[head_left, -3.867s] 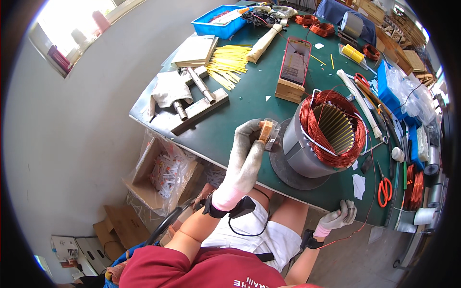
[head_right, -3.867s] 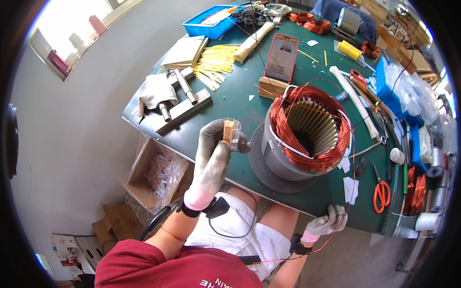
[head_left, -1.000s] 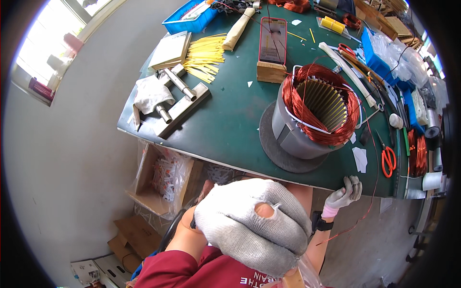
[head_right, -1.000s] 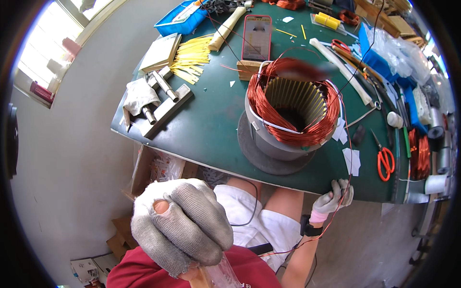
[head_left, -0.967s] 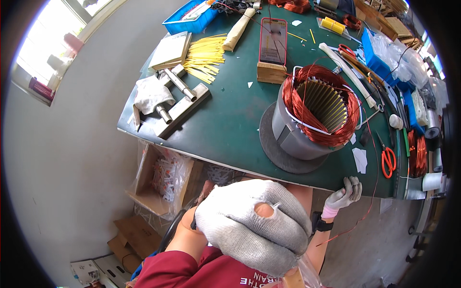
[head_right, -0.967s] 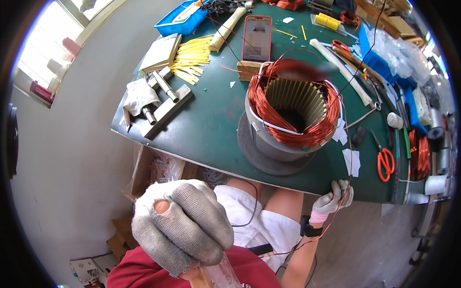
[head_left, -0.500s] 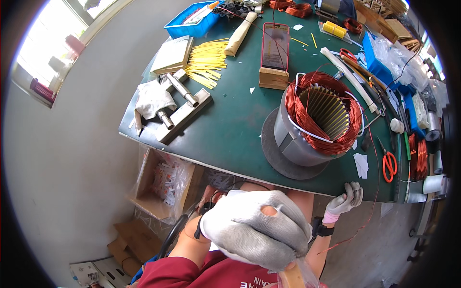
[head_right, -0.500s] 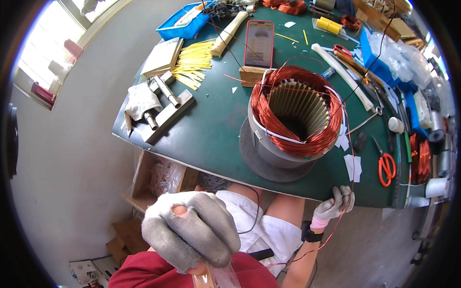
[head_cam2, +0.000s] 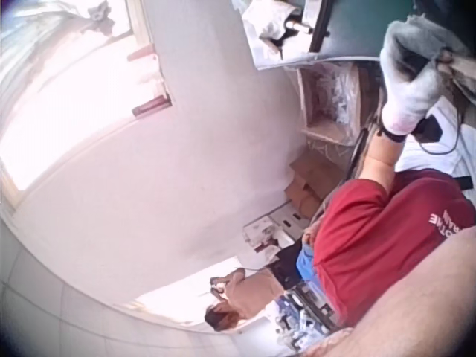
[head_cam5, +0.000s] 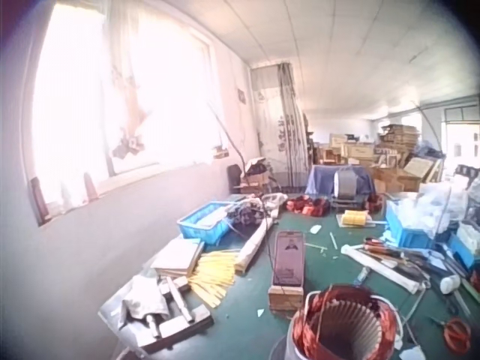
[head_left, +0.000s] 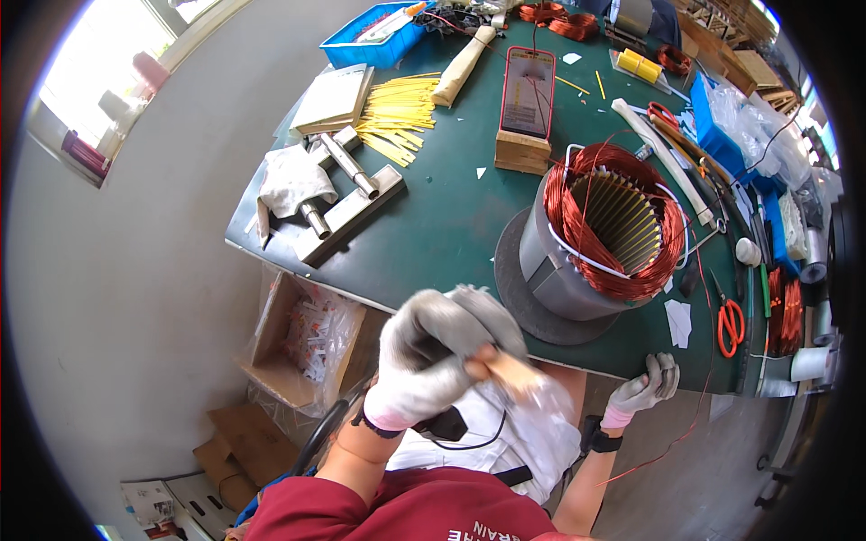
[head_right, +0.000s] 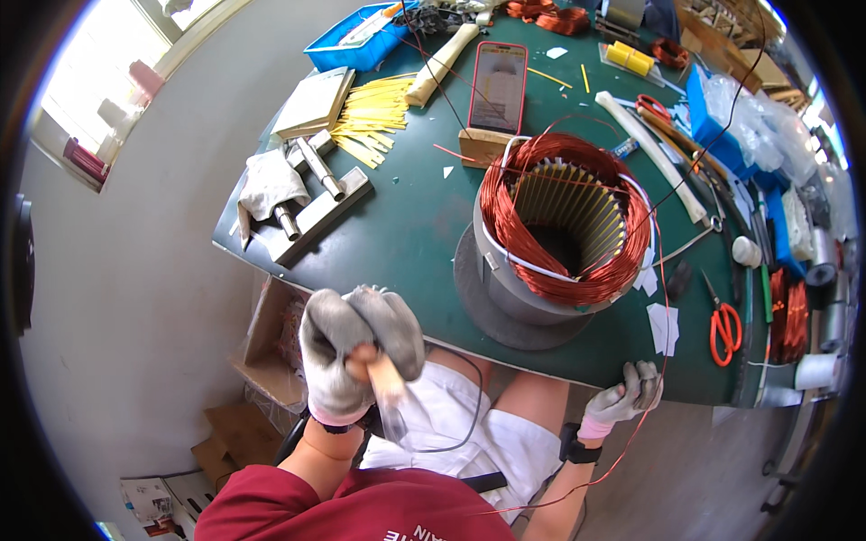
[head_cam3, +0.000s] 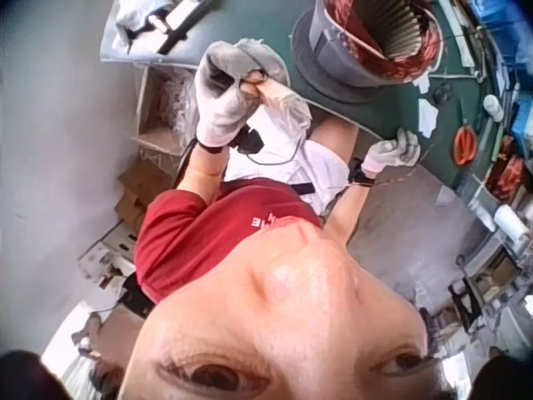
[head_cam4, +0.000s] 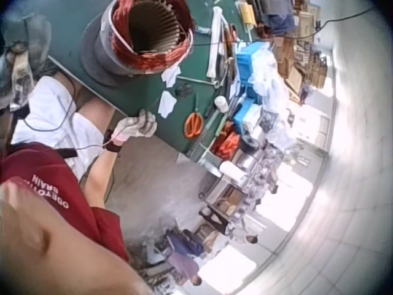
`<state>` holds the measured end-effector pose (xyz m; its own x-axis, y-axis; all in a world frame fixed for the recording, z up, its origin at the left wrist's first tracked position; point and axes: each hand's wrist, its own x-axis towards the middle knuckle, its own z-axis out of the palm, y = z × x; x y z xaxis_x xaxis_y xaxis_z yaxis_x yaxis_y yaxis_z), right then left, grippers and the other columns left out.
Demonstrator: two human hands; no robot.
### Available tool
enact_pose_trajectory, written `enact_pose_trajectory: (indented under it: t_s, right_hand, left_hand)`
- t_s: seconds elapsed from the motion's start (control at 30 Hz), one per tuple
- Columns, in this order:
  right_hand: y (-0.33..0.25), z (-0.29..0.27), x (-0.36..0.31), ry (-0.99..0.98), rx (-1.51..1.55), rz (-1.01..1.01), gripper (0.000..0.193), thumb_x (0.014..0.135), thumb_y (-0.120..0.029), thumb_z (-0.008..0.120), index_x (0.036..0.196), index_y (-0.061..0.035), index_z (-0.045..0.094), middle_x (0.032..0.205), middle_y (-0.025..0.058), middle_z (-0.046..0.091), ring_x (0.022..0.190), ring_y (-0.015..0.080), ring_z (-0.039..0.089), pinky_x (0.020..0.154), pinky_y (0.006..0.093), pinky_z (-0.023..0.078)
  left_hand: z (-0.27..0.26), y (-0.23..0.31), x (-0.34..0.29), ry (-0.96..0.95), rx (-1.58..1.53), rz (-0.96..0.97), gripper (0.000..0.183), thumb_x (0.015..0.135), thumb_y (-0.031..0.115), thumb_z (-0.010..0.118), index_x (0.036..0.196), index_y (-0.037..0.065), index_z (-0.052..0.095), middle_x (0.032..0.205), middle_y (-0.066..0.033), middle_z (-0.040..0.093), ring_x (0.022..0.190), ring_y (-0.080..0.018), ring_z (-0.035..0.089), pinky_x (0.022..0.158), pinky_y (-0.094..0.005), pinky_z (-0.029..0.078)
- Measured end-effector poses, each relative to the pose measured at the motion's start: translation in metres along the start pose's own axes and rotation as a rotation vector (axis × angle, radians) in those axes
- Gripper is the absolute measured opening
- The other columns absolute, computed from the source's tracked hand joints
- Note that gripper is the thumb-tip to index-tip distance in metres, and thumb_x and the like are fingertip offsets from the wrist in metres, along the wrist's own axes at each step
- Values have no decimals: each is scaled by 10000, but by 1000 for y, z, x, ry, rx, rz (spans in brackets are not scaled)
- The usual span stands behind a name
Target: The person unwraps a small component from a plastic bag and places it onto a motor stator. Then, they insert several paper strips into the stator slots and use a metal tool to press them into place.
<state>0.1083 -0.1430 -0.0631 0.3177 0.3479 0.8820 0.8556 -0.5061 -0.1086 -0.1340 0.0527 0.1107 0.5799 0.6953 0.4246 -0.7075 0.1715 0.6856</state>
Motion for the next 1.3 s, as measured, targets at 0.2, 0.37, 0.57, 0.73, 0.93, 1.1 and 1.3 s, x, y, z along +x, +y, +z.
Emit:
enact_pose_trajectory:
  t_s: [0.2,0.37,0.57,0.73,0.93,1.1,1.3]
  right_hand:
    - [-3,0,-2,3,18,61,529,1012,-354,260,869,-14,639,974,122,617,994,306,548,956,466,362]
    - [-1,0,0,-8,27,54,502,1010,-360,273,919,-11,622,973,120,613,1002,310,533,924,477,372]
    - [-11,-19,14,-159,91,112,261,950,-203,437,1010,4,584,1062,155,563,1007,317,510,894,460,386]
    - [-66,-52,38,-327,535,502,236,894,-102,505,1099,14,530,1097,158,540,1037,287,504,908,409,392]
    - [-127,-65,64,-538,1366,801,431,848,-195,655,1215,-52,481,1063,88,555,909,153,545,826,292,435]
    - [-127,-69,66,-596,1473,805,483,825,-153,680,1246,-64,458,1017,81,565,887,141,547,815,291,441]
    - [-129,-73,72,-586,1494,808,468,813,-46,638,1244,-46,456,970,70,568,856,128,546,794,269,438]
  left_hand:
    - [-25,-13,-35,426,-25,-163,156,824,18,651,915,26,525,958,-109,599,854,-168,587,761,-292,488]
    - [-32,-27,-48,542,-8,-277,130,853,-1,603,952,25,522,963,-88,597,871,-146,569,809,-282,464]
    - [-26,-32,-61,469,26,-326,165,869,-18,564,1028,18,543,998,-77,594,842,-115,562,714,-253,480]
    - [-14,-39,-63,287,276,-403,141,899,17,527,1031,5,573,998,-35,589,886,-87,541,811,-238,444]
    - [0,-39,-64,197,260,-586,92,854,18,578,943,-1,579,1030,-89,576,955,-138,539,858,-289,431]
    - [10,-31,-59,155,369,-641,143,817,20,590,944,-40,615,949,-81,618,819,-115,556,734,-254,452]
    - [8,-36,-63,140,383,-562,122,813,12,574,914,-41,617,935,-92,632,823,-114,554,729,-255,449]
